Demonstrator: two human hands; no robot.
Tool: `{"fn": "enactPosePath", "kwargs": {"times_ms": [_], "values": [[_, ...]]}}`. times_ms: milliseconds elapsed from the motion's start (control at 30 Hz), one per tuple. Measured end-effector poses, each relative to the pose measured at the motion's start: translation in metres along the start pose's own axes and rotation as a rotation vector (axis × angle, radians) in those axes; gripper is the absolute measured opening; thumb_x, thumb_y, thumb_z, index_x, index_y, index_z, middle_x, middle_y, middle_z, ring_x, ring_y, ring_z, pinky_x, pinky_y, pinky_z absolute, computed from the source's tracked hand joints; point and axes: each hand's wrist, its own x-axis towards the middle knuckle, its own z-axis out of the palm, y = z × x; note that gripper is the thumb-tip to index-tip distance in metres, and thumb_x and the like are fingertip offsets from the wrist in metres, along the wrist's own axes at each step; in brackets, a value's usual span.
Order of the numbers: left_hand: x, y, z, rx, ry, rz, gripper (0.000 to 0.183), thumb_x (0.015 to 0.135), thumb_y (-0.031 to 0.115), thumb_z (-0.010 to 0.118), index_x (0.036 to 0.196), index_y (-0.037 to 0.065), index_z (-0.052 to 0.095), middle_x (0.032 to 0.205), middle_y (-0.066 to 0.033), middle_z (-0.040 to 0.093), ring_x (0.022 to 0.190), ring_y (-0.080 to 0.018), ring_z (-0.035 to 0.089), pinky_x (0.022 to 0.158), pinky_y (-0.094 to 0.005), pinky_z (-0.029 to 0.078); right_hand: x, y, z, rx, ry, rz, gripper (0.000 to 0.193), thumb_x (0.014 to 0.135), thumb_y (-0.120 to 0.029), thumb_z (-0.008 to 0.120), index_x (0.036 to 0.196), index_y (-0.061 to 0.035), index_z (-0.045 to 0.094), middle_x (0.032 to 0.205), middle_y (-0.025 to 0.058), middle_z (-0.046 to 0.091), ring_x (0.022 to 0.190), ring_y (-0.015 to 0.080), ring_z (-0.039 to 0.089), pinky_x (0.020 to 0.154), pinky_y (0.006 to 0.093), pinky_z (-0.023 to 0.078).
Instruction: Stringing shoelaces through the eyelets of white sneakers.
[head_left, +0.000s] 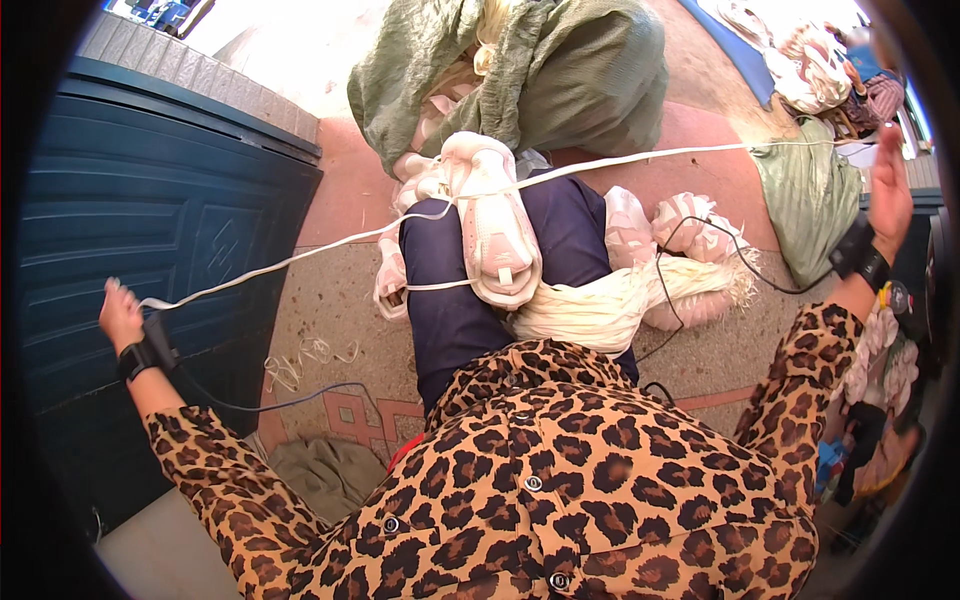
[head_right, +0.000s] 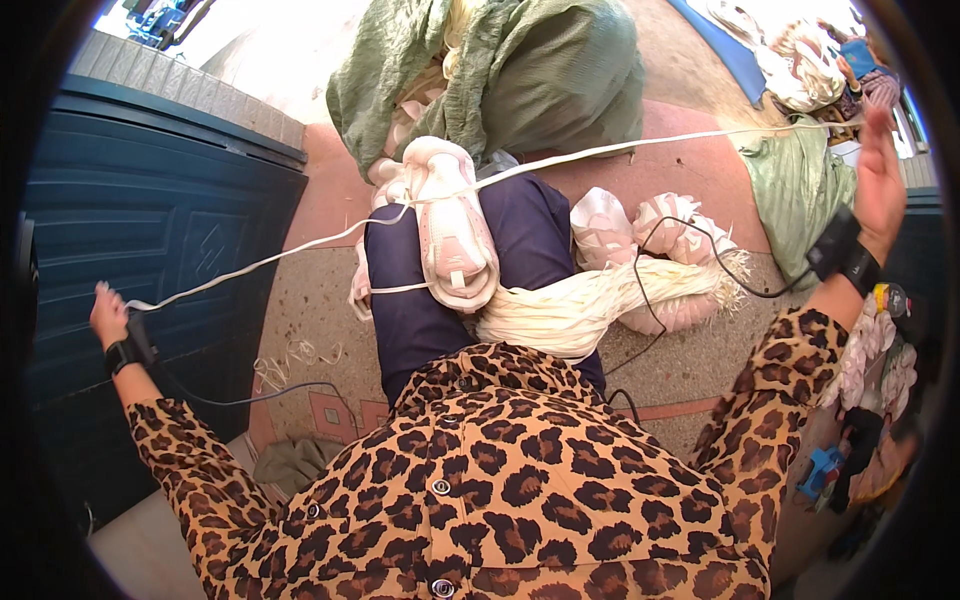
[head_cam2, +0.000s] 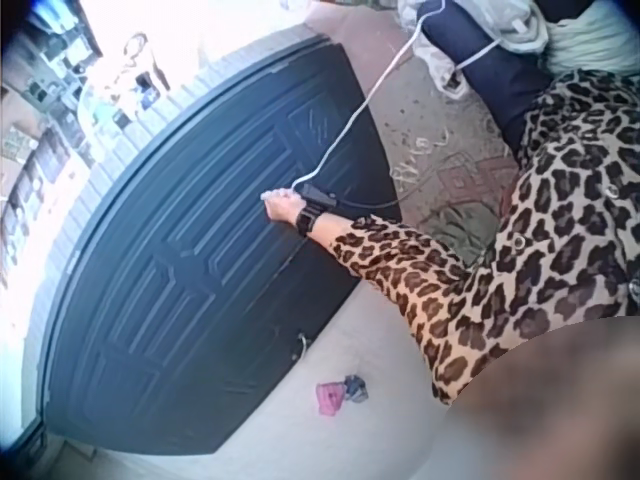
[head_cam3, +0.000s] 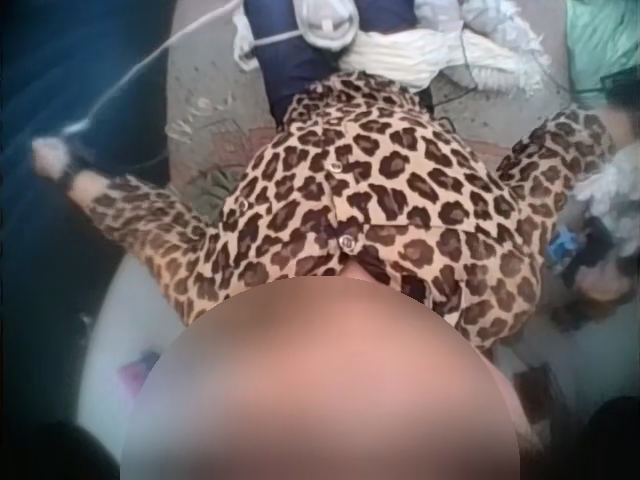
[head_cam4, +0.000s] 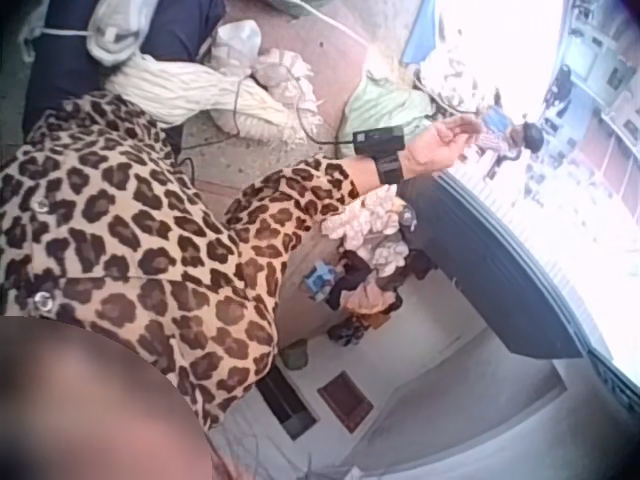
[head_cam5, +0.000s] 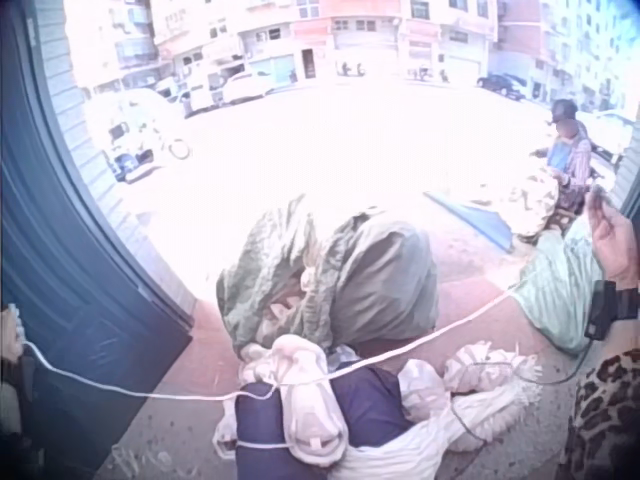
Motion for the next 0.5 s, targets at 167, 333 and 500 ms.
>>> {"fn": "enactPosePath", "kwargs": {"times_ms": [167, 333, 500], "values": [[-0.16, -0.049, 0.22, 0.12, -0.786, -0.074, 0.009, 0.081, 0.009, 0.055, 0.09, 0.007, 0.053, 0.067, 0.0026, 0.05, 0.052, -0.003, 0.048, 0.041, -0.0137, 0.033, -0.037, 0.191, 0.09, -0.866, -0.283, 0.066, 0.019, 0.088, -0.02, 0.05, 0.096, -0.0061, 0.061, 0.081, 0.0049, 0.062, 0.075, 0.0128, 0.057, 0.074, 0.0251, 0.046], [-0.294, -0.078, 0.328, 0.248, -1.183, -0.406, 0.017, 0.084, 0.012, 0.053, 0.094, -0.002, 0.052, 0.086, -0.0112, 0.059, 0.072, -0.0148, 0.059, 0.064, -0.0241, 0.048, -0.097, 0.321, 0.144, -1.188, -0.826, -0.076, 0.006, 0.075, -0.01, 0.061, 0.079, -0.0085, 0.065, 0.081, 0.0065, 0.057, 0.08, 0.0217, 0.051, 0.073, 0.0312, 0.042], [-0.342, -0.102, 0.377, 0.264, -1.17, -0.759, 0.024, 0.087, 0.012, 0.045, 0.1, -0.007, 0.045, 0.093, -0.0177, 0.055, 0.078, -0.0242, 0.059, 0.068, -0.0314, 0.05, -0.116, 0.365, 0.154, -1.252, -0.799, 0.281, 0.015, 0.075, -0.018, 0.057, 0.079, -0.0054, 0.064, 0.076, 0.0134, 0.061, 0.074, 0.0292, 0.058, 0.066, 0.0369, 0.045]]}}
